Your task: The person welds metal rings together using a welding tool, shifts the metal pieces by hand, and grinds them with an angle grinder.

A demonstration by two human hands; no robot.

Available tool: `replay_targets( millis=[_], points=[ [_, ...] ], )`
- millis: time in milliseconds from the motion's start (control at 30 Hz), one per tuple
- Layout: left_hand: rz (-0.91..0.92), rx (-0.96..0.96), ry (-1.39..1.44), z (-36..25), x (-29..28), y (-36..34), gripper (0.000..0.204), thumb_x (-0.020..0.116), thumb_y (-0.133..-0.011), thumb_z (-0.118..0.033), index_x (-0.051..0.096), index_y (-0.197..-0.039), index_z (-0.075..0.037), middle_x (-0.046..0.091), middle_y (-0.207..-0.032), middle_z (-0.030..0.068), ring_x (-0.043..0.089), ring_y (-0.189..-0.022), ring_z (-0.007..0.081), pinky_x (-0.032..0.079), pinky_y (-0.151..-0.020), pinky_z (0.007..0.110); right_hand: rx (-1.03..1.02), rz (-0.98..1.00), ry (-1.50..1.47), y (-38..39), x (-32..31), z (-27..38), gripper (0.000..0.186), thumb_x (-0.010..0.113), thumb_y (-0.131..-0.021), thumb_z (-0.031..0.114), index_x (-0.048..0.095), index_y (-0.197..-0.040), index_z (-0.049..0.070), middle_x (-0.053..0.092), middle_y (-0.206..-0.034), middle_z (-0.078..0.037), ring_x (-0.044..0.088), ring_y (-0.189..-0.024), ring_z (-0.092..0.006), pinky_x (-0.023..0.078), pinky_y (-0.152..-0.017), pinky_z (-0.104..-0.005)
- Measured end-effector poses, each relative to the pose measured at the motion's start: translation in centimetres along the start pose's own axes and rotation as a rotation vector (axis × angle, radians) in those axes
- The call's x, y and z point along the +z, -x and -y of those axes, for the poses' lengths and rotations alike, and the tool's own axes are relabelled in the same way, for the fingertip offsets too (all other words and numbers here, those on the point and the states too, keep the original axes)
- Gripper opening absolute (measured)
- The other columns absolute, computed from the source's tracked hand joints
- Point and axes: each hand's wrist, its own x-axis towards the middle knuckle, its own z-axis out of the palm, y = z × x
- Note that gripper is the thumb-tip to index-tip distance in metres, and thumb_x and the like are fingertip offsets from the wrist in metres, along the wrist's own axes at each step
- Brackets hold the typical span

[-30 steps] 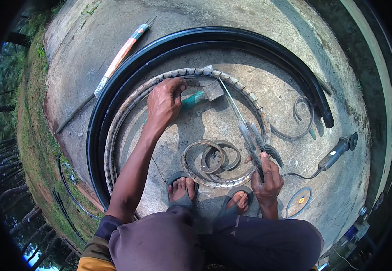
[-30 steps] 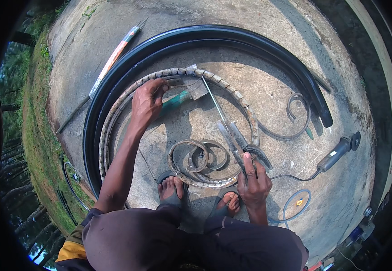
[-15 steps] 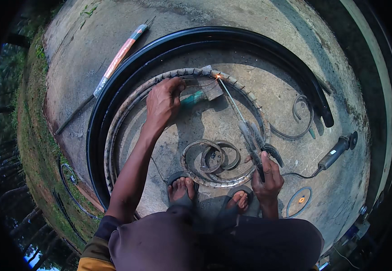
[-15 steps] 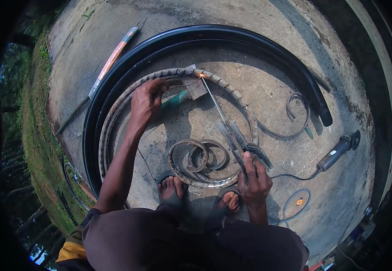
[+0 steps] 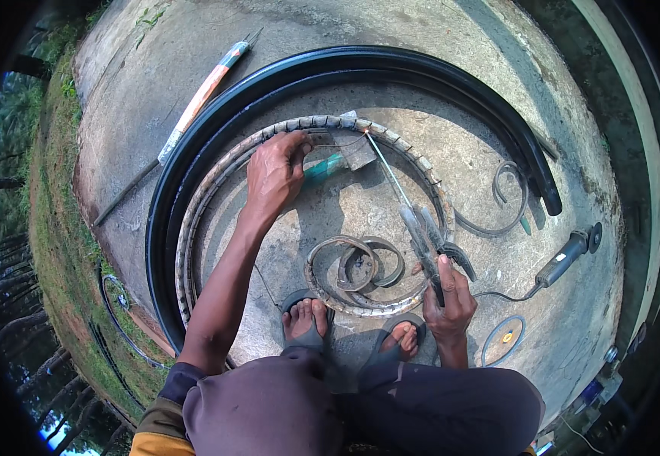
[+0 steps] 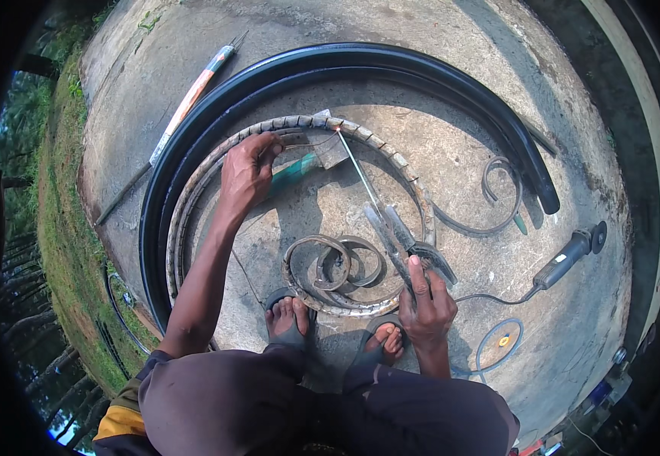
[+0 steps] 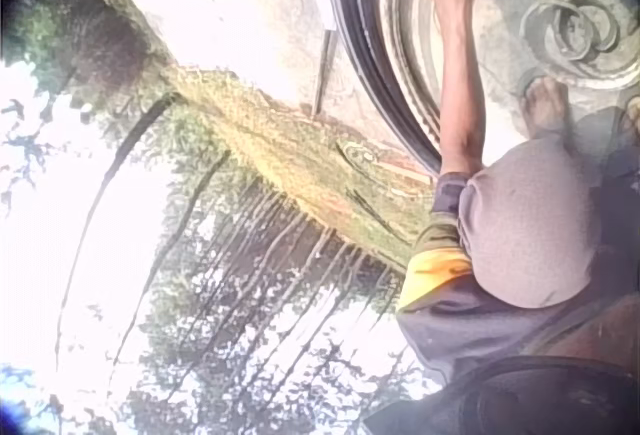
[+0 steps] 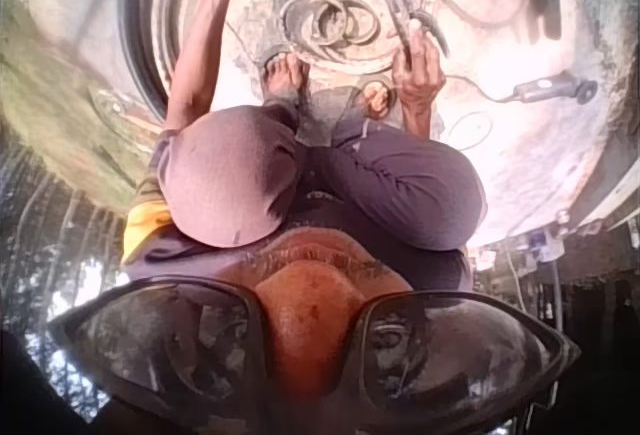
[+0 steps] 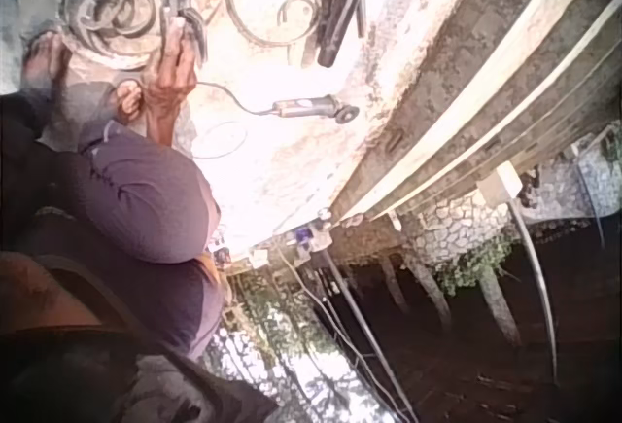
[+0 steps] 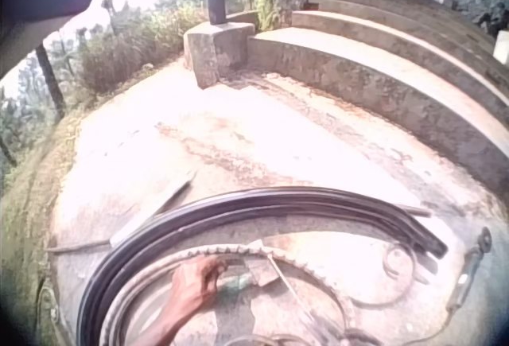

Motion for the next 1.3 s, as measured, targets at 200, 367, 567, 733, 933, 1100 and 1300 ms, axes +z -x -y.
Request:
replay_targets(
  millis=[200, 367, 567, 733, 933, 1100, 1300],
  points=[
    [-0.002, -0.001, -0.006, -0.1, -0.1, -0.1, 0.012, 0.065, -0.094, -0.012, 0.072, -0.101, -0.006, 0.073, -0.096, 0.0142, 0.070, -0.091, 0.0352, 0.053, -0.080, 0.042, 0.118, 0.002, -0.211, -0.7, 0.1, 0.6, 0.069, 0.074, -0.075, -0.004, 0.061, -0.142, 0.005, 0.068, -0.101, -0.018, 0.073, -0.078, -0.0272, 0.058, -0.065, -0.0350],
    [0.020, -0.018, -0.002, 0.0, -0.4, 0.1, 0.011, 0.065, -0.093, -0.011, 0.072, -0.101, -0.007, 0.072, -0.095, 0.0148, 0.069, -0.090, 0.0356, 0.053, -0.079, 0.043, 0.939, 0.274, -1.097, -2.4, -2.9, 0.8, 0.073, 0.073, -0.077, -0.005, 0.054, -0.146, 0.000, 0.069, -0.098, -0.018, 0.073, -0.084, -0.0293, 0.060, -0.074, -0.0363],
    [0.011, 0.005, -0.015, -0.3, -0.5, 0.0, 0.010, 0.066, -0.093, -0.010, 0.072, -0.100, -0.006, 0.072, -0.095, 0.0157, 0.070, -0.089, 0.0356, 0.053, -0.078, 0.043, -0.154, 0.082, 0.104, -1.0, -1.6, 1.1, 0.059, 0.074, -0.073, -0.004, 0.071, -0.130, 0.011, 0.068, -0.104, -0.018, 0.071, -0.089, -0.0339, 0.058, -0.071, -0.0415],
    [-0.004, 0.021, 0.004, -0.1, -0.1, -0.2, 0.012, 0.064, -0.092, -0.010, 0.073, -0.100, -0.008, 0.068, -0.090, 0.0150, 0.068, -0.086, 0.0367, 0.051, -0.074, 0.047, 0.007, -0.057, -0.029, -0.6, -0.7, 0.3, 0.061, 0.073, -0.071, -0.005, 0.070, -0.131, 0.009, 0.067, -0.107, -0.020, 0.072, -0.085, -0.0329, 0.059, -0.066, -0.0395],
    [-0.001, 0.003, -0.018, -0.3, -0.5, -0.3, 0.012, 0.065, -0.093, -0.010, 0.073, -0.101, -0.006, 0.073, -0.095, 0.0150, 0.071, -0.088, 0.0351, 0.053, -0.077, 0.043, -0.008, -0.043, -0.001, -0.9, -0.6, 0.3, 0.063, 0.073, -0.072, -0.004, 0.070, -0.133, 0.011, 0.068, -0.105, -0.019, 0.073, -0.082, -0.0317, 0.059, -0.066, -0.0396],
    [-0.013, 0.023, 0.020, -0.3, -0.2, -0.3, 0.013, 0.064, -0.093, -0.011, 0.074, -0.101, -0.007, 0.070, -0.092, 0.0159, 0.069, -0.086, 0.0368, 0.051, -0.075, 0.047, 0.020, -0.022, 0.005, -0.8, -0.6, 0.3, 0.062, 0.073, -0.072, -0.003, 0.070, -0.132, 0.012, 0.068, -0.105, -0.019, 0.073, -0.083, -0.0320, 0.059, -0.066, -0.0393],
    [-0.023, 0.028, 0.022, 0.1, 0.0, -0.3, 0.014, 0.065, -0.092, -0.011, 0.074, -0.102, -0.008, 0.071, -0.093, 0.0169, 0.068, -0.086, 0.0377, 0.051, -0.075, 0.047, -0.002, -0.018, 0.017, -0.6, -0.8, 0.1, 0.062, 0.074, -0.072, -0.002, 0.070, -0.132, 0.013, 0.068, -0.105, -0.019, 0.073, -0.083, -0.0321, 0.059, -0.066, -0.0391]
  ],
)
